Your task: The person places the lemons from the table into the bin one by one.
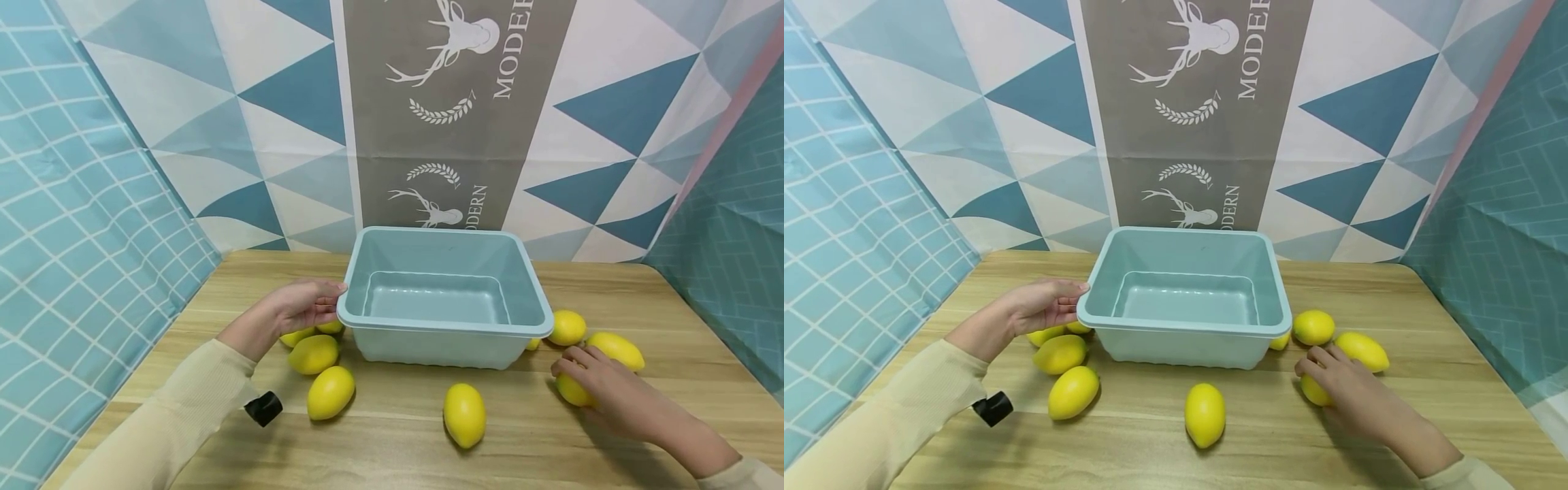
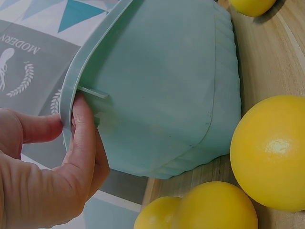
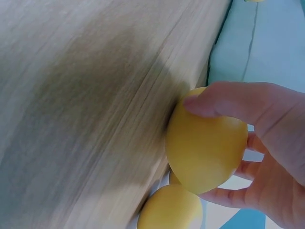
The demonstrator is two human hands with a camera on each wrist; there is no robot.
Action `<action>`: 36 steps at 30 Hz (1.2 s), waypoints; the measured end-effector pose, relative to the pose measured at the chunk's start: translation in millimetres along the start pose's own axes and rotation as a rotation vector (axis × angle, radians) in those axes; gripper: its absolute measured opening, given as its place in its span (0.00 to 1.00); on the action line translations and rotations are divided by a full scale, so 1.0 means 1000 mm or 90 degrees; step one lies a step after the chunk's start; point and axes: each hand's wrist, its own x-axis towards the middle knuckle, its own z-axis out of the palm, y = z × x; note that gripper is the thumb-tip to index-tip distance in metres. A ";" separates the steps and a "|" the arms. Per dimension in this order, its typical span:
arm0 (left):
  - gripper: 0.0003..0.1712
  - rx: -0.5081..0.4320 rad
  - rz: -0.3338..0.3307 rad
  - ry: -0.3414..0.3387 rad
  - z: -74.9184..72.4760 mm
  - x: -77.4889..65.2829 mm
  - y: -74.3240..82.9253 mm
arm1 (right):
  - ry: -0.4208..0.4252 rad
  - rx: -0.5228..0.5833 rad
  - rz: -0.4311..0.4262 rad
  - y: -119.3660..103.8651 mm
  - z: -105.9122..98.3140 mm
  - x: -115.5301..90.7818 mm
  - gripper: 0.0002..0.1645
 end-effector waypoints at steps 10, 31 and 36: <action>0.28 0.009 0.004 0.000 0.001 0.000 0.000 | -0.048 0.025 0.004 0.000 -0.005 0.004 0.40; 0.25 0.022 0.014 -0.004 -0.001 0.001 -0.001 | -0.034 0.034 -0.088 0.008 -0.008 0.007 0.39; 0.26 0.034 0.022 -0.002 0.000 0.000 -0.001 | -0.051 0.046 -0.096 0.008 -0.010 0.010 0.38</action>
